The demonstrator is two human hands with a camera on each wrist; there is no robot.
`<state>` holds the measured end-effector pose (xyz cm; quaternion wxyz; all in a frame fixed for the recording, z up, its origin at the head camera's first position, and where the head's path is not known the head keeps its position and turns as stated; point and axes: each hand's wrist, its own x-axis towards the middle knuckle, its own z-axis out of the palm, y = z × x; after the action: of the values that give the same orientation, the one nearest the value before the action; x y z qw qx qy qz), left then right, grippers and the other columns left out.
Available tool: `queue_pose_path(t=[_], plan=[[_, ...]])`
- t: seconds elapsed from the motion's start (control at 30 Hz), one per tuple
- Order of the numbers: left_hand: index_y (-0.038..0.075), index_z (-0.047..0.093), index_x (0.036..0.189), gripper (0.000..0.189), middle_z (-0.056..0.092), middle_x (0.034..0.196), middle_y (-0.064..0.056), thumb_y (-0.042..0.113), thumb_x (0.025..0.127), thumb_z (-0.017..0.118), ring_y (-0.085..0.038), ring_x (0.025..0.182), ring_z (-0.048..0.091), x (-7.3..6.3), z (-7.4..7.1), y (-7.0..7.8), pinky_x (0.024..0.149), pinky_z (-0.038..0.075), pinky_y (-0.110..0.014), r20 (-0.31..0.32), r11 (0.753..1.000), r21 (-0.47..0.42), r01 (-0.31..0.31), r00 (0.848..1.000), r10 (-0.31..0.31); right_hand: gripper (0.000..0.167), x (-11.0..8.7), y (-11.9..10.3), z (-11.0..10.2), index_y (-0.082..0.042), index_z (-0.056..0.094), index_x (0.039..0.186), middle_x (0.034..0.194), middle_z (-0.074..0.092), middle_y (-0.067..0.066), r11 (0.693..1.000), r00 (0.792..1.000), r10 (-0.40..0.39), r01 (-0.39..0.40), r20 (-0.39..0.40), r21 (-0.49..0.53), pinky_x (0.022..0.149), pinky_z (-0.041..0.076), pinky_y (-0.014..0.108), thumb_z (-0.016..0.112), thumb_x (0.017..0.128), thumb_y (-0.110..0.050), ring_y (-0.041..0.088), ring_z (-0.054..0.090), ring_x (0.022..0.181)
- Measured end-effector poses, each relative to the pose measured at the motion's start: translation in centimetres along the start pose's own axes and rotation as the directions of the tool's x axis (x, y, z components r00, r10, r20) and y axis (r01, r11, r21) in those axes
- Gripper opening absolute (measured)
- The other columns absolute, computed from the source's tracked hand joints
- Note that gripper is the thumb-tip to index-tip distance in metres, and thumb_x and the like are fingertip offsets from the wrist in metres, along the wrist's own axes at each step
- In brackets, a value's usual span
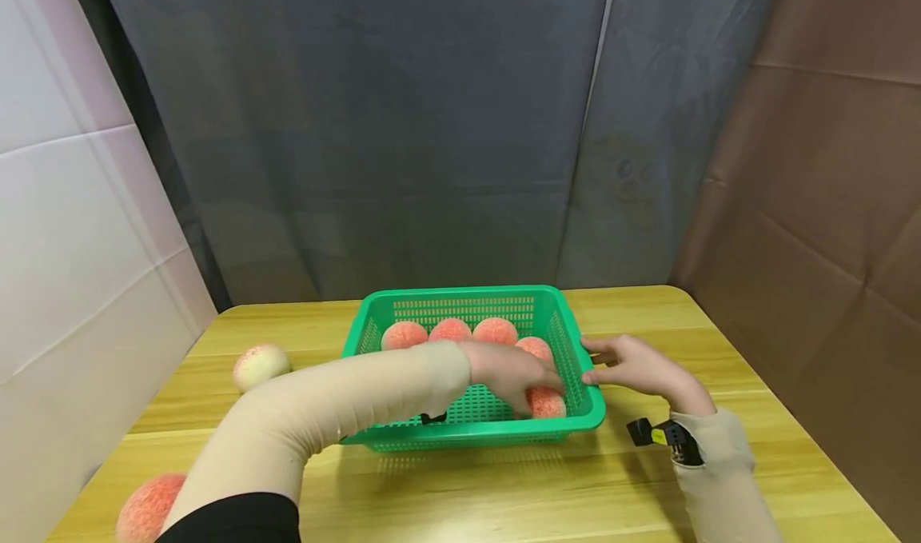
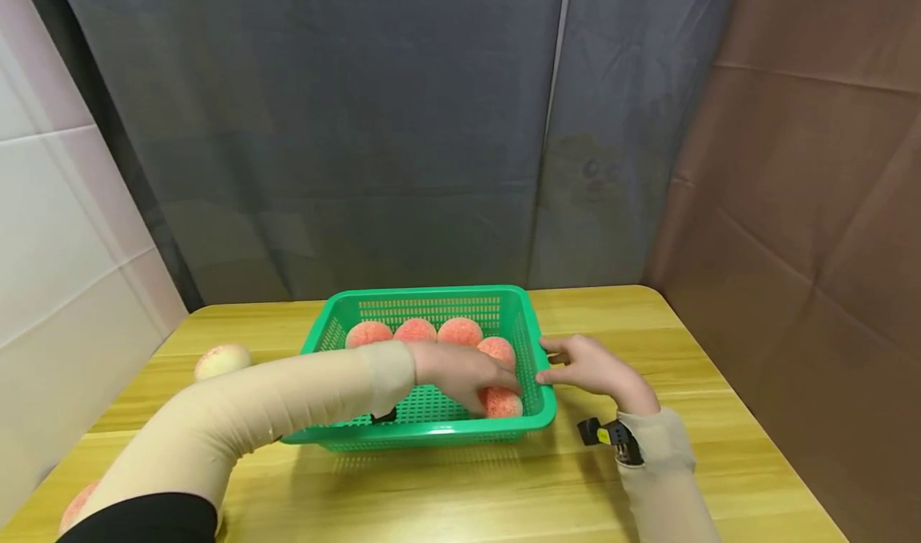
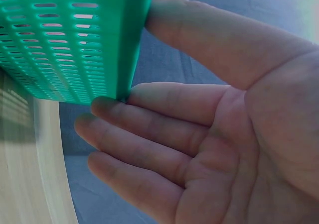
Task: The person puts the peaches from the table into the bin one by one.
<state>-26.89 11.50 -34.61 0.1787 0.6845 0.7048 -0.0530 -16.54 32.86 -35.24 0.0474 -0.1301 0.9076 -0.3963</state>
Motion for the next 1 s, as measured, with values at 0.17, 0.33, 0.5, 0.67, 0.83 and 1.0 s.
queue_pose_path(t=[0.17,0.33,0.5,0.67,0.83,1.0], plan=[[0.016,0.052,0.135,0.052,0.054,0.129,0.008,0.021,0.087,0.072,-0.003,0.103,0.055,0.0,0.1,0.2,0.086,0.043,-0.018,-0.035,1.000,-0.007,0.029,0.999,-0.029,0.066,0.1,-0.1,-0.1,0.016,0.040,0.138,0.139,0.043,0.032,1.000,1.000,-0.017,0.017,0.012,0.004,0.085,0.052,0.041,0.070,0.090,-0.019,0.040,0.058,0.113],[0.017,0.050,0.134,0.055,0.049,0.132,0.004,0.023,0.085,0.075,-0.006,0.096,0.055,0.0,0.1,0.4,0.078,0.045,-0.018,-0.050,0.998,0.006,0.059,0.997,-0.059,0.066,0.1,-0.2,-0.1,0.016,0.039,0.138,0.139,0.042,0.033,1.000,1.000,-0.010,0.010,0.015,0.012,0.085,0.052,0.040,0.069,0.091,-0.019,0.040,0.058,0.113],[0.018,0.049,0.134,0.055,0.046,0.134,0.003,0.024,0.085,0.075,-0.006,0.091,0.056,0.0,0.2,0.3,0.077,0.045,-0.018,-0.054,0.998,0.000,0.066,0.996,-0.066,0.066,0.1,-0.1,-0.2,0.016,0.038,0.139,0.140,0.041,0.033,1.000,1.000,-0.018,0.017,0.016,0.021,0.085,0.052,0.039,0.069,0.091,-0.018,0.041,0.057,0.115],[0.018,0.049,0.134,0.056,0.046,0.134,0.003,0.024,0.085,0.075,-0.006,0.089,0.056,0.0,0.3,0.2,0.077,0.045,-0.017,-0.053,0.998,-0.003,0.060,0.997,-0.060,0.066,0.2,0.3,-0.1,0.016,0.038,0.139,0.139,0.043,0.033,0.999,0.999,-0.034,0.034,0.017,0.018,0.085,0.053,0.039,0.069,0.091,-0.018,0.041,0.058,0.113],[0.016,0.050,0.134,0.057,0.047,0.133,0.002,0.023,0.084,0.076,-0.005,0.097,0.054,-0.7,0.1,0.0,0.080,0.044,-0.016,-0.059,0.999,-0.029,0.040,0.997,-0.042,0.067,0.1,0.6,0.1,0.014,0.040,0.139,0.138,0.045,0.031,1.000,1.000,-0.025,0.025,0.006,0.005,0.085,0.053,0.037,0.070,0.090,-0.021,0.039,0.059,0.112],[0.015,0.051,0.137,0.061,0.045,0.138,0.004,0.029,0.083,0.078,-0.009,0.115,0.050,-2.9,-1.1,-0.5,0.088,0.042,-0.019,-0.072,0.994,-0.075,0.074,0.994,-0.079,0.067,0.1,0.5,0.1,0.016,0.040,0.138,0.138,0.044,0.033,1.000,1.000,-0.027,0.027,0.009,0.015,0.084,0.053,0.038,0.071,0.090,-0.019,0.040,0.059,0.112]])
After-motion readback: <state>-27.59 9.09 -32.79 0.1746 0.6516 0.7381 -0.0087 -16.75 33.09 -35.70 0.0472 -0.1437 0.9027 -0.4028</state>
